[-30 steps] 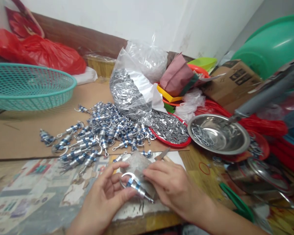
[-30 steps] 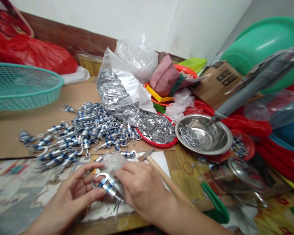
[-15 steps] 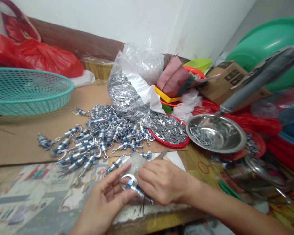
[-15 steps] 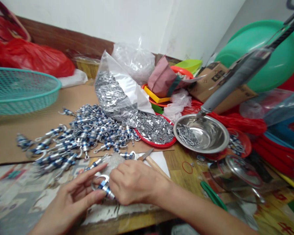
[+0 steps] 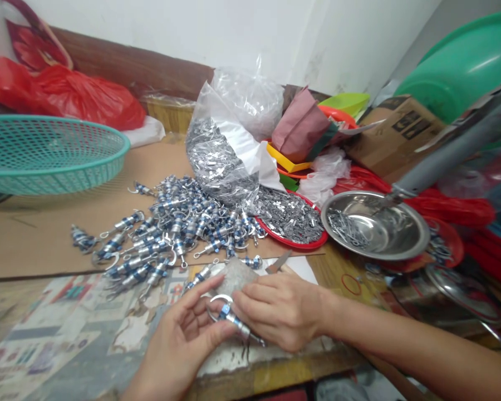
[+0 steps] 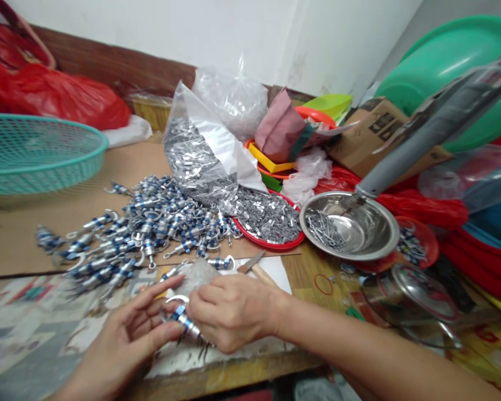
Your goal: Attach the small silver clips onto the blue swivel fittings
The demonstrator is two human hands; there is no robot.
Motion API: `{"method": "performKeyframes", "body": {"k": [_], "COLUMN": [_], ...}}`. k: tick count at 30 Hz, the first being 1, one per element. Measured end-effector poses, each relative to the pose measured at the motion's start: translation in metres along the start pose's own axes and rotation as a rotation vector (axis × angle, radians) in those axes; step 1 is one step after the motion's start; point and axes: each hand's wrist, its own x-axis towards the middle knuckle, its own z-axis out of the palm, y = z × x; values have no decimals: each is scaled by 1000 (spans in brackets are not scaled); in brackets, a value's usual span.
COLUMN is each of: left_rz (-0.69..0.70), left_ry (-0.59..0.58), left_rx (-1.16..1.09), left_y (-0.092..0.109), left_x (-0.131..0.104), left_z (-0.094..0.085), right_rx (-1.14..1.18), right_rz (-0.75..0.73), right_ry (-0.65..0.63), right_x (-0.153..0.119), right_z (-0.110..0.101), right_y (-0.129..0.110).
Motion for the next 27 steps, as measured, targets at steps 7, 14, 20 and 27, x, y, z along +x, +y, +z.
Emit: {"method": "performKeyframes", "body": {"k": [7, 14, 20, 27], "left_rz": [4, -13, -42, -32], "left_ry": [7, 14, 15, 22], "left_rx": [24, 49, 34, 50], "left_y": [-3, 0, 1, 2], "left_x": [1, 1, 0, 0], "left_z": [-2, -2, 0, -1], "right_rx": [-111, -86, 28, 95], "right_rz": [232, 606, 1228, 1032], "right_ry": [16, 160, -212, 35], "right_x": [-4, -43, -109, -62], "right_z": [-1, -6, -14, -38], "right_y": [-26, -33, -56, -69]}}
